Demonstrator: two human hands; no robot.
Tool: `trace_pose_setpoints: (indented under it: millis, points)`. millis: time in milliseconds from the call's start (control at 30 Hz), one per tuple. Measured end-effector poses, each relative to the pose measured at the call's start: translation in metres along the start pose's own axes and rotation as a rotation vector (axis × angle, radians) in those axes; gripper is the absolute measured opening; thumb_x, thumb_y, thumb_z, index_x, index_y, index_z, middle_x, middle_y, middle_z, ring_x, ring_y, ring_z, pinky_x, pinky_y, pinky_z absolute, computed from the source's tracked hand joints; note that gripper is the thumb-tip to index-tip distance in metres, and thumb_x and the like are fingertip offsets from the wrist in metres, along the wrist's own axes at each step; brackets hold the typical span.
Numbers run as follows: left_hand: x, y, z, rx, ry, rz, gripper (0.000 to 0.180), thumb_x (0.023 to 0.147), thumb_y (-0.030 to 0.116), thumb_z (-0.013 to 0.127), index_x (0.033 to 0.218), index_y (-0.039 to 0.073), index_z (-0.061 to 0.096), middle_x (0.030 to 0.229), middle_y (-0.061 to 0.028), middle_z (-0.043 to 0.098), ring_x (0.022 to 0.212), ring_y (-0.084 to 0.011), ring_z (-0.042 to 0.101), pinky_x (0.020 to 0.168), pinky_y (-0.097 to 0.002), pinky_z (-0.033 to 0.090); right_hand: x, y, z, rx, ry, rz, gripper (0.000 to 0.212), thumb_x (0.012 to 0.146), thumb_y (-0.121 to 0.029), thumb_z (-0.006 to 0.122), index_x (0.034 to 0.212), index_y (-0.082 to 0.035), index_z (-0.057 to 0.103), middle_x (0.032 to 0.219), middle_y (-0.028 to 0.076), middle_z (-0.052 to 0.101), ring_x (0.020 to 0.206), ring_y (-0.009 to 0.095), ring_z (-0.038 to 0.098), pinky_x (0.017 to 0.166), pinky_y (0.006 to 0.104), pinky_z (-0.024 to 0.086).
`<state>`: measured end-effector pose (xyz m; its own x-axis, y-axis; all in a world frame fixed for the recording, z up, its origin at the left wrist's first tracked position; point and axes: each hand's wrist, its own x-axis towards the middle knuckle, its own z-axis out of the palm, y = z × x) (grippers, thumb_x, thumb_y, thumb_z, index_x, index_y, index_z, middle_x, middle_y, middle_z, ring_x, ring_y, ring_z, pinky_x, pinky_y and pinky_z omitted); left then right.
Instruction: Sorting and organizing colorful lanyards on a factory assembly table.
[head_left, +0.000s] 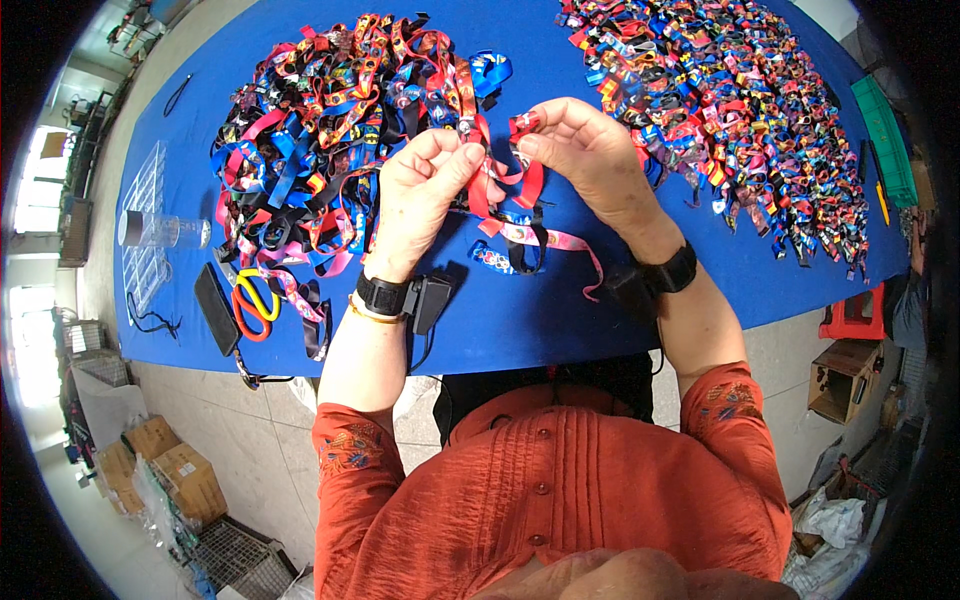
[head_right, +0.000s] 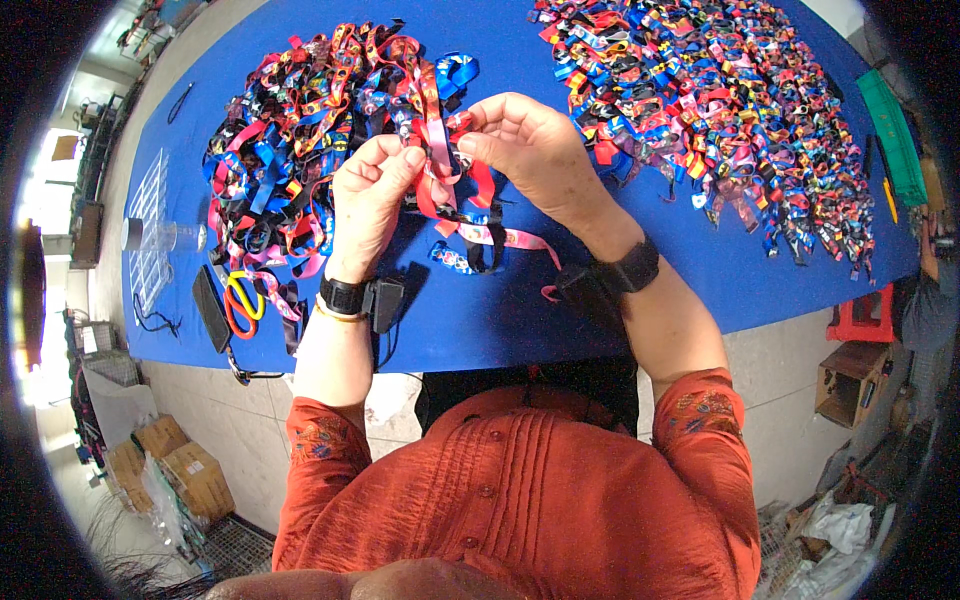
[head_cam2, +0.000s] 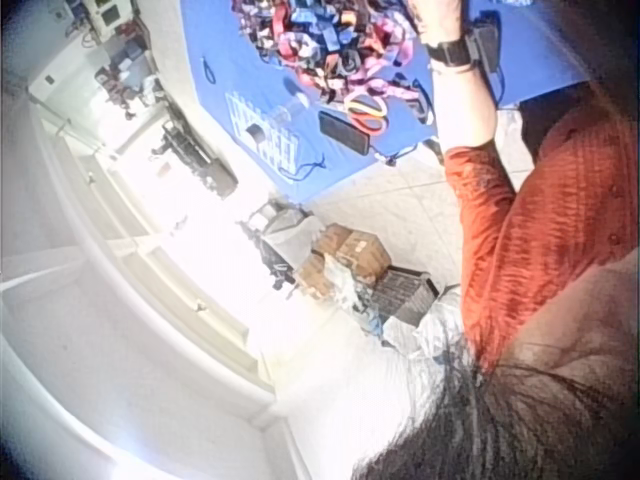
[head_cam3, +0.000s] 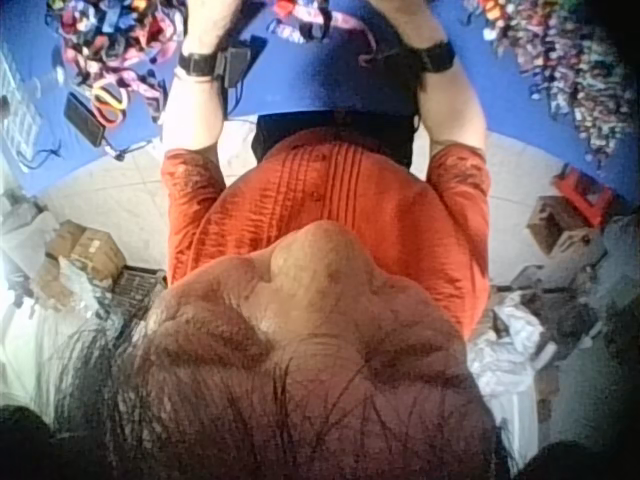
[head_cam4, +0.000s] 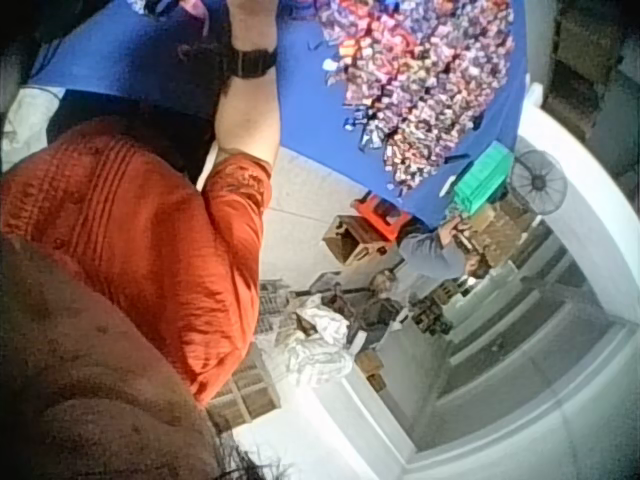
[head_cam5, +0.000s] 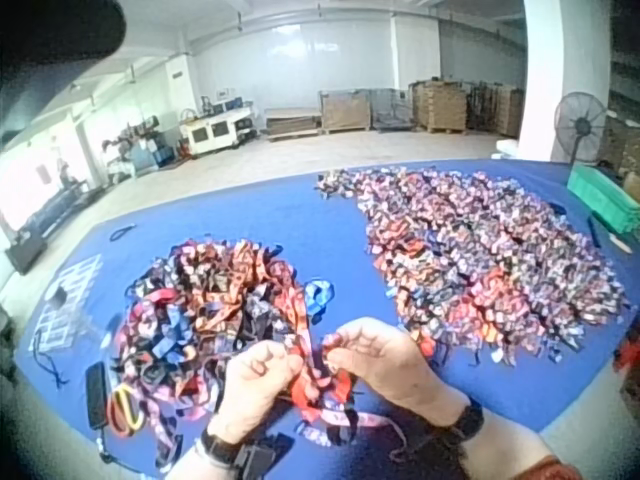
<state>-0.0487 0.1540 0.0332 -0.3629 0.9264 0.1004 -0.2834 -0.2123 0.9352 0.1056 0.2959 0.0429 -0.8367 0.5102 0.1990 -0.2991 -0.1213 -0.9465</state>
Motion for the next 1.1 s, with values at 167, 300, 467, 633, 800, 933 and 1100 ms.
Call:
trace_pose_setpoints:
  millis: [167, 300, 467, 633, 800, 933, 1100]
  points:
    - [-0.003, 0.009, 0.005, -0.051, 0.058, 0.055, 0.013, 0.096, 0.011, 0.062, 0.103, 0.000, 0.060, 0.088, -0.0183, 0.071, 0.071, -0.0214, 0.070, 0.067, -0.0339, 0.059, -0.003, -0.015, 0.006, 0.012, 0.022, -0.075, 0.022, 0.091, 0.001, 0.064, 0.112, 0.002, 0.057, 0.105, 0.008, 0.066, 0.097, 0.014, 0.065, 0.089, 0.0272, 0.053]
    - [-0.002, 0.011, 0.006, -0.095, 0.036, 0.042, 0.013, 0.097, 0.012, 0.061, 0.100, 0.000, 0.059, 0.090, -0.0192, 0.070, 0.071, -0.0222, 0.070, 0.068, -0.0356, 0.060, -0.004, -0.015, 0.006, -0.031, 0.017, -0.032, 0.025, 0.091, 0.001, 0.064, 0.114, 0.002, 0.055, 0.105, 0.008, 0.066, 0.098, 0.014, 0.065, 0.089, 0.0273, 0.053]
    - [0.000, 0.008, 0.003, -0.112, 0.016, 0.028, 0.012, 0.097, 0.012, 0.060, 0.099, 0.000, 0.059, 0.092, -0.0181, 0.071, 0.069, -0.0211, 0.070, 0.067, -0.0342, 0.059, -0.001, -0.002, 0.002, -0.010, -0.003, 0.013, 0.027, 0.091, 0.000, 0.065, 0.115, 0.001, 0.054, 0.105, 0.009, 0.067, 0.097, 0.014, 0.065, 0.088, 0.0273, 0.054]
    - [0.000, 0.003, -0.002, -0.149, -0.036, -0.028, 0.013, 0.098, 0.013, 0.058, 0.106, 0.003, 0.057, 0.097, -0.0186, 0.070, 0.068, -0.0209, 0.069, 0.066, -0.0335, 0.059, -0.002, 0.000, 0.005, 0.046, -0.017, 0.036, 0.027, 0.090, 0.000, 0.065, 0.114, 0.001, 0.054, 0.103, 0.010, 0.067, 0.096, 0.015, 0.066, 0.086, 0.0278, 0.054]
    - [0.001, 0.005, -0.001, -0.273, -0.138, -0.072, 0.013, 0.098, 0.012, 0.057, 0.110, 0.006, 0.055, 0.096, -0.0216, 0.070, 0.061, -0.0207, 0.068, 0.060, -0.0320, 0.058, -0.001, 0.004, 0.003, -0.087, 0.020, 0.038, 0.026, 0.089, 0.000, 0.066, 0.113, 0.001, 0.055, 0.102, 0.010, 0.068, 0.095, 0.015, 0.067, 0.085, 0.0276, 0.054]
    - [0.002, 0.006, -0.002, -0.255, -0.144, -0.075, 0.011, 0.098, 0.010, 0.057, 0.108, 0.006, 0.055, 0.093, -0.0222, 0.070, 0.061, -0.0207, 0.067, 0.060, -0.0308, 0.058, -0.002, 0.000, 0.004, -0.020, 0.000, 0.027, 0.026, 0.089, 0.001, 0.066, 0.113, 0.000, 0.055, 0.102, 0.008, 0.068, 0.094, 0.013, 0.066, 0.084, 0.0265, 0.054]
    - [0.003, 0.003, -0.001, -0.161, -0.076, -0.018, 0.009, 0.099, 0.012, 0.058, 0.098, 0.005, 0.052, 0.092, -0.0234, 0.070, 0.061, -0.0189, 0.067, 0.060, -0.0292, 0.056, -0.003, -0.004, 0.005, -0.014, 0.005, 0.029, 0.028, 0.089, 0.001, 0.066, 0.115, 0.000, 0.054, 0.104, 0.008, 0.067, 0.096, 0.013, 0.065, 0.084, 0.0259, 0.053]
